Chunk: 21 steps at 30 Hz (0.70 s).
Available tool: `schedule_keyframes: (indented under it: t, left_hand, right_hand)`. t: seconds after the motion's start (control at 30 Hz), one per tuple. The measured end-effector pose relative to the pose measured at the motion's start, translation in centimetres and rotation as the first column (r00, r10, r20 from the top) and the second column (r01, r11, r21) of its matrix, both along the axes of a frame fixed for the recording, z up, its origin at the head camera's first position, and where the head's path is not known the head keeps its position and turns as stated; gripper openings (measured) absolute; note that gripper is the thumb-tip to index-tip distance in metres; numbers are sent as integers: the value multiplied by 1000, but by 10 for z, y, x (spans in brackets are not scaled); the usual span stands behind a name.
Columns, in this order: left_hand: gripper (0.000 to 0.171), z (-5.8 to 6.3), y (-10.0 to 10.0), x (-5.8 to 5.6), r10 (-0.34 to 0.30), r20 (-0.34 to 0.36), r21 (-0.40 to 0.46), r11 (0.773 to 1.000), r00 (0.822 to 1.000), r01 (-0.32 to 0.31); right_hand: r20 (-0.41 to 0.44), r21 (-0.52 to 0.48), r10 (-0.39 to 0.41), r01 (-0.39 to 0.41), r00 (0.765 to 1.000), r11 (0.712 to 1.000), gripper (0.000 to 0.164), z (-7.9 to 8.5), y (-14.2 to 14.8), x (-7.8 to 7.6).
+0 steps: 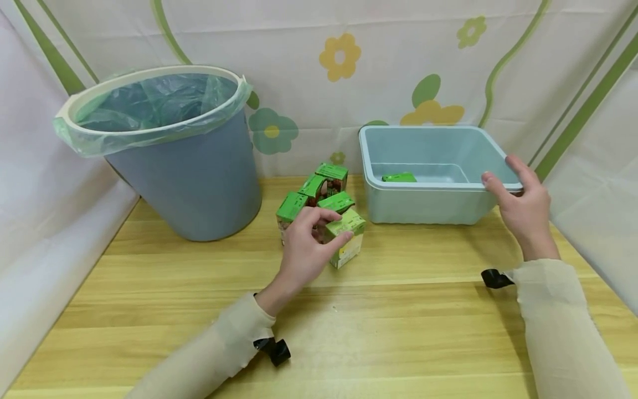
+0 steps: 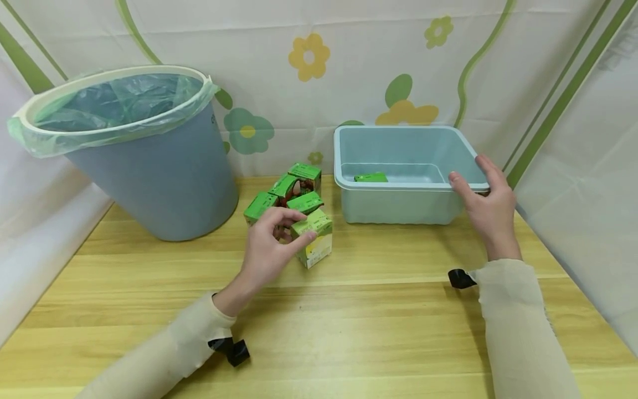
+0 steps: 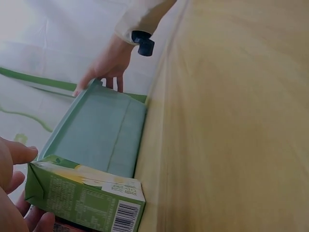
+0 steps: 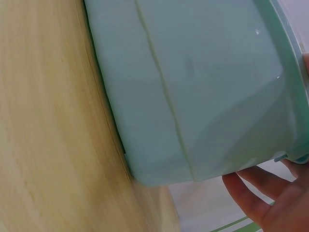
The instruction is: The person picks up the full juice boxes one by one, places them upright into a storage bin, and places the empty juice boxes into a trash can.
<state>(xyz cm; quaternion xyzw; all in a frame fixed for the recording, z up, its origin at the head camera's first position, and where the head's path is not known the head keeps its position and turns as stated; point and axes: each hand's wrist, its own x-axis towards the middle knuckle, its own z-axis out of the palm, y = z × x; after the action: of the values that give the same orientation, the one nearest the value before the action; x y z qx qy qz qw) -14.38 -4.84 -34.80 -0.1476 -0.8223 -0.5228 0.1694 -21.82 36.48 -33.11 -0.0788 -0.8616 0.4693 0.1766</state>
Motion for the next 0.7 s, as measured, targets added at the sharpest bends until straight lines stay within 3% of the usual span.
schedule_keyframes:
  t: [0.3, 0.57, 0.7]
  left_hand:
    - [33, -5, 0, 4, -9, 0, -49, 999, 1000, 9]
    - [36, -6, 2, 6, 46, -81, -133, 989, 996, -56]
    - [33, -7, 2, 8, 63, -97, -129, 989, 993, -76]
  right_hand:
    - [-7, 1, -10, 10, 1000, 1000, 73, -1, 2, 0]
    - [-9, 1, -15, 15, 1000, 1000, 73, -2, 3, 0]
    - [-2, 1, -12, 12, 1000, 1000, 73, -2, 2, -1]
